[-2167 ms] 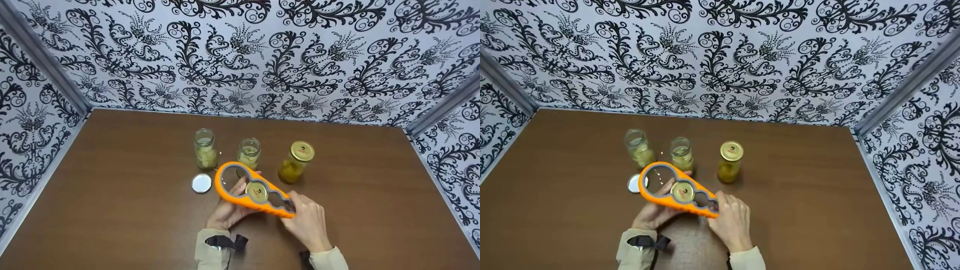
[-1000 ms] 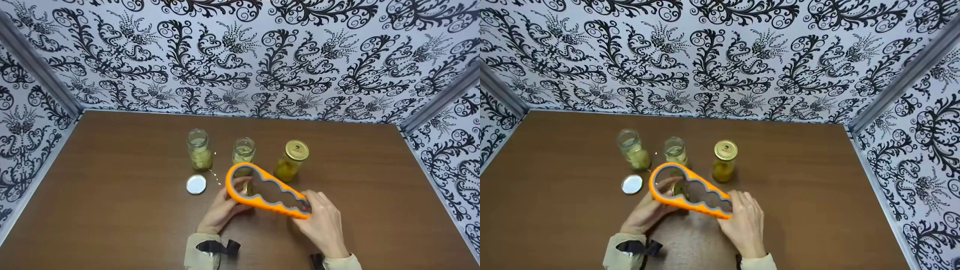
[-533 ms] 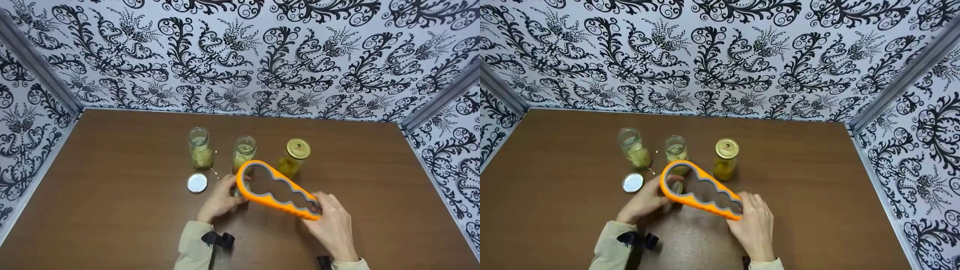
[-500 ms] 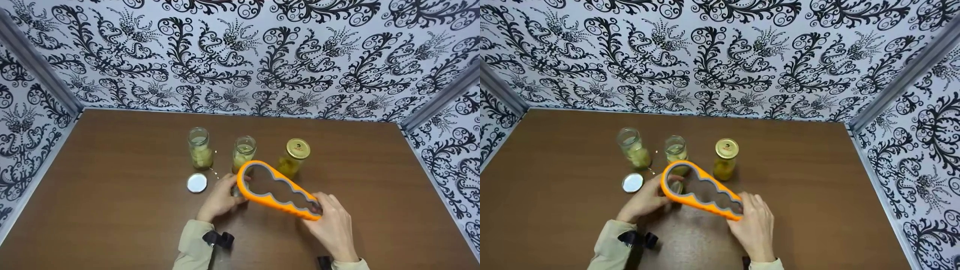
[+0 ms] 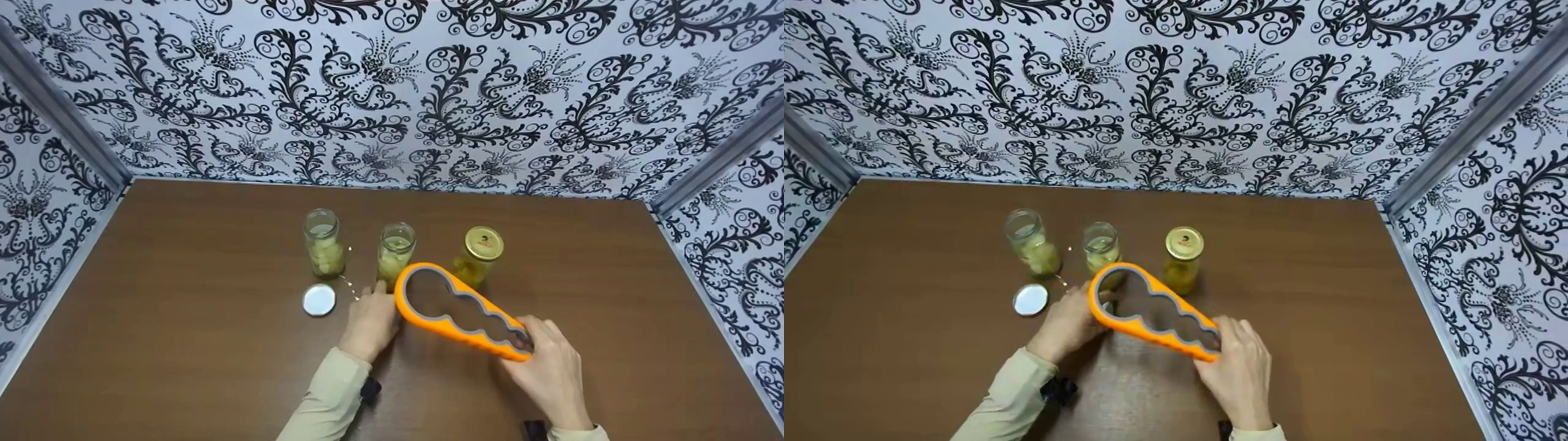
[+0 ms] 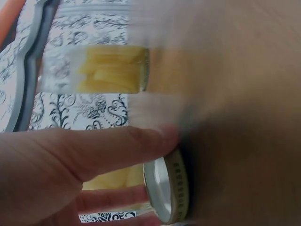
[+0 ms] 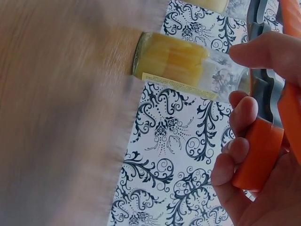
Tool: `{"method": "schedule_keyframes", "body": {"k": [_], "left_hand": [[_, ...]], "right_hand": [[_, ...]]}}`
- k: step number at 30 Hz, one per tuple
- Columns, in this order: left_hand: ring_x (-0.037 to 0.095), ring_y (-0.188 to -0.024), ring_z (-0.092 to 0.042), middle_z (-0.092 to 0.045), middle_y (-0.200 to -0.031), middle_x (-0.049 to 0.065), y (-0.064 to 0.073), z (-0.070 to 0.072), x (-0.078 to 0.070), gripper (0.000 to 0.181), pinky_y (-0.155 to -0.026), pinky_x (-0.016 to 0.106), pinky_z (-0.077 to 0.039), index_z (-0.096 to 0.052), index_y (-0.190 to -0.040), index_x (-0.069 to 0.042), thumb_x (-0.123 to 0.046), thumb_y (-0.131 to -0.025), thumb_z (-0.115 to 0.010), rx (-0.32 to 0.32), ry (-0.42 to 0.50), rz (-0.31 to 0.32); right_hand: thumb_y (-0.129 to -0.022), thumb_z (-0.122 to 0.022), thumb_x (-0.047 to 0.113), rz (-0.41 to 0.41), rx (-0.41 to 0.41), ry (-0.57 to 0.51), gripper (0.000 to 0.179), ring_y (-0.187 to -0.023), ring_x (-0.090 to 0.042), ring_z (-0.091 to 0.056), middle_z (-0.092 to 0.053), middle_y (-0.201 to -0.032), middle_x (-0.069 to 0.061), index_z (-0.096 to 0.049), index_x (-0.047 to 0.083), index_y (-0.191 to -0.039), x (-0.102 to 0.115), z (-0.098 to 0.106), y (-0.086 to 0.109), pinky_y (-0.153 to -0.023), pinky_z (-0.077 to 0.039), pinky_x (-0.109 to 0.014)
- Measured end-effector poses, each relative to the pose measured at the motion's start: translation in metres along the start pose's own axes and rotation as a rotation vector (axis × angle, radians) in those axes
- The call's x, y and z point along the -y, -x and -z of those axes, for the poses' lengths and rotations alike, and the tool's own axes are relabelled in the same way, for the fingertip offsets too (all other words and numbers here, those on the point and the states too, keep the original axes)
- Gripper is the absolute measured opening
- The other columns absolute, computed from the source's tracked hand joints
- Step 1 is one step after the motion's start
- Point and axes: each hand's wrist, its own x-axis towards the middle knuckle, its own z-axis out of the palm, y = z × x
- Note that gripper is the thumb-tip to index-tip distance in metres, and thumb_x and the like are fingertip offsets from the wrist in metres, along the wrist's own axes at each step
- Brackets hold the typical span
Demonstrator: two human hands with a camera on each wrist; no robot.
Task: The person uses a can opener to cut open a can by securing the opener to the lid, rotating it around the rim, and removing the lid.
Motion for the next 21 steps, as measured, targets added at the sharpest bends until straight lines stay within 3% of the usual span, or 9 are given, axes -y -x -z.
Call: {"method": "schedule_keyframes", "body": {"k": [5,12,18,21], "left_hand": [[0.033,-0.083,-0.058,-0.057,-0.094,0.012,0.003,-0.004,-0.005,0.016,-0.053,0.045,-0.052,-0.074,-0.087,-0.008,-0.013,-0.074,-0.081,-0.062,-0.101,0.002],[0.028,-0.08,-0.058,-0.058,-0.089,0.008,0.007,-0.008,-0.009,0.006,-0.051,0.042,-0.052,-0.075,-0.082,-0.007,-0.009,-0.077,-0.074,-0.126,-0.17,0.002],[0.027,-0.079,-0.057,-0.058,-0.088,0.007,0.011,-0.012,-0.009,0.005,-0.049,0.042,-0.051,-0.074,-0.08,-0.007,-0.009,-0.079,-0.071,-0.164,-0.177,-0.02],[0.027,-0.079,-0.057,-0.058,-0.088,0.007,0.012,-0.013,-0.01,0.006,-0.049,0.042,-0.051,-0.074,-0.079,-0.008,-0.013,-0.077,-0.075,-0.168,-0.167,-0.026]], "right_hand": [[-0.054,-0.085,0.009,-0.008,0.006,-0.001,0.037,-0.063,-0.011,-0.049,-0.052,-0.07,0.004,-0.066,0.014,-0.085,-0.001,0.001,0.0,-0.052,-0.044,-0.039],[-0.053,-0.085,0.008,-0.004,-0.005,0.006,0.037,-0.062,-0.011,-0.047,-0.047,-0.069,0.007,-0.066,0.014,-0.084,-0.001,0.004,0.0,-0.051,-0.043,-0.039],[-0.053,-0.084,0.006,-0.004,-0.009,0.006,0.038,-0.063,-0.011,-0.048,-0.049,-0.07,0.008,-0.067,0.013,-0.085,-0.002,0.004,0.001,-0.051,-0.043,-0.039],[-0.052,-0.084,0.005,0.001,-0.013,0.012,0.038,-0.063,-0.011,-0.049,-0.052,-0.071,0.007,-0.067,0.012,-0.086,-0.003,0.005,0.003,-0.052,-0.044,-0.04]]}}
